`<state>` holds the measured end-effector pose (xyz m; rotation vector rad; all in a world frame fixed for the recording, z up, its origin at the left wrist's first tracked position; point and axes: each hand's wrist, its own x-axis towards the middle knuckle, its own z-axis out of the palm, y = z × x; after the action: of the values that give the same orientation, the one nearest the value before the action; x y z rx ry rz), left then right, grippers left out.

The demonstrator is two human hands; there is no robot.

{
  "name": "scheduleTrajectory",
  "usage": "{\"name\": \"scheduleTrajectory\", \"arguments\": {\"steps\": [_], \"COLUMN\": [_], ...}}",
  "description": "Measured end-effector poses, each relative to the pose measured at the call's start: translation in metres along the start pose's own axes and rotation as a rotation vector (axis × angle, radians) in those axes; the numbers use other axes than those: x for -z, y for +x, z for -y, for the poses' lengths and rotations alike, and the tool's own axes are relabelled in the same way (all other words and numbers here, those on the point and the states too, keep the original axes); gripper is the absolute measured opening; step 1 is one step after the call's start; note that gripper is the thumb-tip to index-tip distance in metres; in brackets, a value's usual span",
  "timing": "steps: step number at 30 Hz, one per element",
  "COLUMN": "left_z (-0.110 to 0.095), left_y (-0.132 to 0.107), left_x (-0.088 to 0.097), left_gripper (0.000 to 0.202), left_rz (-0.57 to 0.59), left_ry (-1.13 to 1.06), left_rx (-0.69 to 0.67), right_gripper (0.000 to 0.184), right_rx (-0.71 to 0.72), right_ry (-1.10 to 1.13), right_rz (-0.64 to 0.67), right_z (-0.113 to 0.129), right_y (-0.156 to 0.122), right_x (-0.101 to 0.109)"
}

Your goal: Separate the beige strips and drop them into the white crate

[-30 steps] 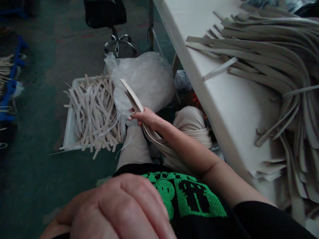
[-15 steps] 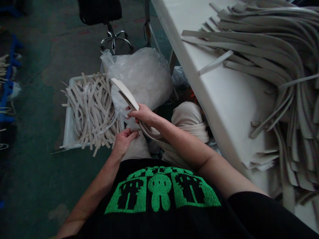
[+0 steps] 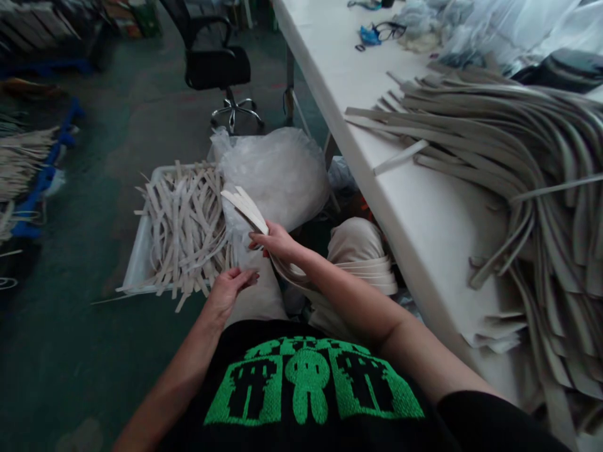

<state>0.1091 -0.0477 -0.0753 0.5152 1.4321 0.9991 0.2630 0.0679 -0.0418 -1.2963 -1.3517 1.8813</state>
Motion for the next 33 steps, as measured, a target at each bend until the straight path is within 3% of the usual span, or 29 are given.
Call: {"name": "scheduleTrajectory", "arguments": {"steps": [5,7,11,22,33], "left_z": [-0.042,-0.06,-0.081,-0.073,-0.068], "left_y": [0.007,0.008,0.008,0.013,0.013], "left_x": [0.007,0.01,0.012,0.007,0.009], "left_gripper": [0.023,0.026,0.03,0.017,0.02], "left_rz": [-0.262,-0.355,-0.363,-0.262,-0.286], "left_ry": [-0.475,-0.615,-0.735,-0.621,-0.6], "left_rx": [-0.019,-0.005,0.003,-0.056,0.037], "right_gripper": [0.015,0.019,0.018,0.011,0.004], "right_rx": [0.051,0.076,0.076,0.028,0.001], "right_ry": [0.056,0.064,0.043,-0.116,-0.242], "right_rz": [0.095,0.112,0.136,0.26,0.255], "right_z": [0.004,0.004,0.006,0.009,0.006], "right_y": [-0.021,-0.027,-0.034,-0.046,-0.04], "right_x": [0.001,0.002,0.003,-0.005,-0.005]}}
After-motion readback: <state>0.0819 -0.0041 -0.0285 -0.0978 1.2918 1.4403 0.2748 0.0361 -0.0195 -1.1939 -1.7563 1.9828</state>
